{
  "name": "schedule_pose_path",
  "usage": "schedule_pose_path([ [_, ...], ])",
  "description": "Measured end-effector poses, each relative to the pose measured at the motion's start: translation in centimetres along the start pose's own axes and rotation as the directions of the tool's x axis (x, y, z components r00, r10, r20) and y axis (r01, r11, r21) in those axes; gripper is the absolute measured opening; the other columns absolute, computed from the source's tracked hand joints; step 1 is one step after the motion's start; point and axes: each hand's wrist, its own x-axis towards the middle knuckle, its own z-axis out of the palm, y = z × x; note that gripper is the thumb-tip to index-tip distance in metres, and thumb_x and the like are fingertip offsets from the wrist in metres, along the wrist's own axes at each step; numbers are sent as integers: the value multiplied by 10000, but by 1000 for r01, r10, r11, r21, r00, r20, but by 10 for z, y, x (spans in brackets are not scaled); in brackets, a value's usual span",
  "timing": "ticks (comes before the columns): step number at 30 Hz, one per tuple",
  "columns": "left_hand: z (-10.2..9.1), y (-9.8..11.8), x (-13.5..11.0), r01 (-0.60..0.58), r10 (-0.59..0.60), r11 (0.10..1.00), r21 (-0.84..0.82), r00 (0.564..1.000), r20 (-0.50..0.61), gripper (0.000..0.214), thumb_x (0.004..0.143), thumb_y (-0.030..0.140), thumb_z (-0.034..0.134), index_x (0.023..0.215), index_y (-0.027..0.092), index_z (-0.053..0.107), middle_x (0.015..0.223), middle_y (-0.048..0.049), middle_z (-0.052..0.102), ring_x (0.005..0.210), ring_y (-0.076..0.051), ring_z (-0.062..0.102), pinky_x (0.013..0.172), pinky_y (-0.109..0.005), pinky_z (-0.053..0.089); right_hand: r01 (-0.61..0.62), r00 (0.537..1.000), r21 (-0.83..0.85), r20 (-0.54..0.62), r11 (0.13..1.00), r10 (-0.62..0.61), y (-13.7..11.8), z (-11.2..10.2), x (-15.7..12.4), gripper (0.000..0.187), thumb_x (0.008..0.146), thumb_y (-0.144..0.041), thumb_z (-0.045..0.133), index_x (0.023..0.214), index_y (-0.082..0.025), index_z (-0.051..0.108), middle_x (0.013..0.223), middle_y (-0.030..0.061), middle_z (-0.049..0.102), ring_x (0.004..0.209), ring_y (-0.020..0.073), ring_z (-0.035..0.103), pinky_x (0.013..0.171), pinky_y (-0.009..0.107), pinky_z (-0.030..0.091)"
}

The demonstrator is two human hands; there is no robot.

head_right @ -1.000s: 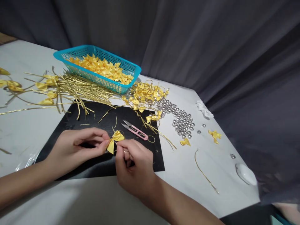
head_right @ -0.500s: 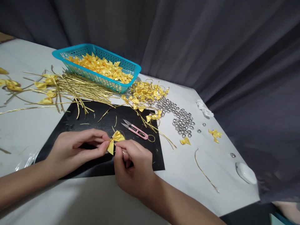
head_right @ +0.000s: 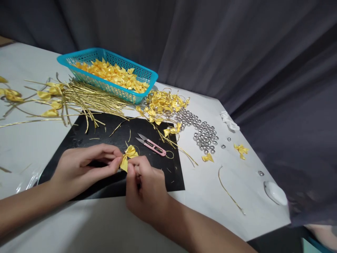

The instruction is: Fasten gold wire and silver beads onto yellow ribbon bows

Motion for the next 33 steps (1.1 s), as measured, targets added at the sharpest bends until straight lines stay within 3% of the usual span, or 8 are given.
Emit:
schedule_pose_path([
  [7, 4, 7, -3, 121, -124, 988, -101, 992, -25, 24, 752, 208, 614, 737, 189, 618, 650, 68, 673, 602, -60, 657, 531, -22, 466, -29, 999, 53, -24, 998, 30, -2, 4, -2, 79, 841, -109, 453, 868, -180, 471, 459, -93, 448, 322, 21, 337, 357, 148, 222],
  [13, 11, 7, -9, 24, -24, 1000, 1, 998, -52, 24, 795, 223, 590, 789, 213, 612, 692, 84, 691, 626, -53, 667, 557, -25, 470, -10, 998, 135, -65, 991, 19, -2, 8, -5, 94, 856, -106, 440, 909, -177, 469, 471, -81, 463, 370, 44, 425, 402, 159, 305],
  [19, 9, 5, -15, -121, 146, 964, 234, 985, -92, 70, 832, 280, 564, 856, 222, 596, 693, 81, 694, 587, -59, 659, 555, -69, 478, -12, 998, 171, -52, 985, 21, -5, 8, -7, 81, 857, -103, 443, 889, -171, 475, 467, -87, 415, 336, 23, 351, 354, 154, 240],
  [33, 7, 11, -13, -183, 237, 925, 334, 963, -131, 132, 875, 333, 509, 845, 222, 575, 653, 92, 681, 524, -46, 639, 520, -77, 470, -50, 998, 280, -24, 959, 59, -8, 9, -10, 91, 878, -117, 423, 925, -192, 445, 511, -94, 399, 363, 17, 323, 379, 152, 246],
])
